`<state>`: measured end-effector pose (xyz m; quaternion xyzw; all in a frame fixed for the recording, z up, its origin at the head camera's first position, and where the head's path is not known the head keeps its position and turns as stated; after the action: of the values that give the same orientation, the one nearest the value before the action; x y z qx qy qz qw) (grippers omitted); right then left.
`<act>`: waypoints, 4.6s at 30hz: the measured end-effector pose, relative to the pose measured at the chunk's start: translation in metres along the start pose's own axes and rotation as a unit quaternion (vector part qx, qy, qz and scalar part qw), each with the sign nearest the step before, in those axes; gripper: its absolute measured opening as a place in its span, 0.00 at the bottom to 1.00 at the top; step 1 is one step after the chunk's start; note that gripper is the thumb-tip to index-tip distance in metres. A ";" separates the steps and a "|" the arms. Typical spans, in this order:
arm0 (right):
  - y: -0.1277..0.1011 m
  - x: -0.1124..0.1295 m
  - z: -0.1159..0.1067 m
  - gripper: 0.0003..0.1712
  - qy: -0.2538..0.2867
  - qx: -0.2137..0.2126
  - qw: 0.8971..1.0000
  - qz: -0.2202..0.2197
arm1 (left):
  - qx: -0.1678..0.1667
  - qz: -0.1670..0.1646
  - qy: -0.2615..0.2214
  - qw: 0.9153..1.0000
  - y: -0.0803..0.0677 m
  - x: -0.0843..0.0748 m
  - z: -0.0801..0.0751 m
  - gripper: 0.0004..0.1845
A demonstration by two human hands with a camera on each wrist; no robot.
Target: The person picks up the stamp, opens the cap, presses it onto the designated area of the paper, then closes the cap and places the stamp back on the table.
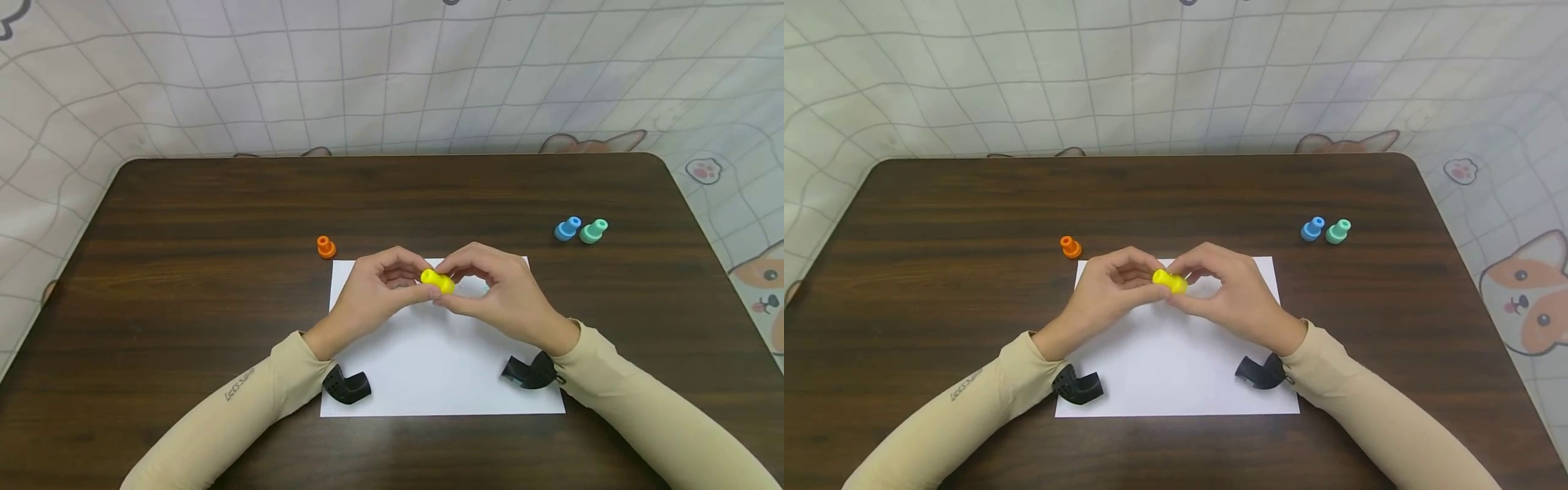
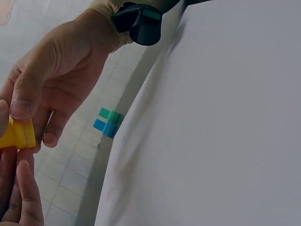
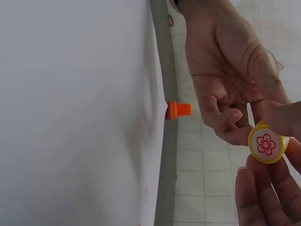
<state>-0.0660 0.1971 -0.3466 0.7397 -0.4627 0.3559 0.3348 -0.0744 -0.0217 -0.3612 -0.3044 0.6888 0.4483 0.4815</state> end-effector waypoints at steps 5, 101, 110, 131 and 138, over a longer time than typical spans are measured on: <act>0.001 0.003 0.001 0.23 -0.035 -0.003 0.999 0.007 | 0.010 -0.005 0.011 1.000 0.000 -0.004 -0.004 0.15; -0.035 -0.134 -0.165 0.25 -0.134 -0.186 0.931 0.285 | -0.047 -0.041 0.230 0.971 -0.030 0.035 -0.149 0.22; -0.032 -0.137 -0.166 0.25 -0.157 -0.172 0.927 0.294 | -0.054 -0.043 0.264 0.962 -0.028 0.037 -0.148 0.19; -0.030 -0.139 -0.165 0.26 -0.190 -0.163 0.916 0.314 | -0.074 -0.041 0.262 0.961 -0.027 0.038 -0.147 0.15; -0.033 -0.136 -0.167 0.26 -0.171 -0.174 0.921 0.303 | -0.091 -0.030 0.252 0.963 -0.028 0.034 -0.145 0.15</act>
<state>-0.1150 0.4074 -0.3788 0.5434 -0.7699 0.2221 0.2502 -0.1196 -0.1651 -0.3829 -0.4705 0.7348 0.4036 0.2754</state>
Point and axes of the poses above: each hand's wrist, its own y-axis towards the middle knuckle, its own z-axis out of the palm, x = y × z, the point moved 1 cm from there along y, towards the middle knuckle, and after that the axes turned 15 degrees about z, right-handed, at the moved point
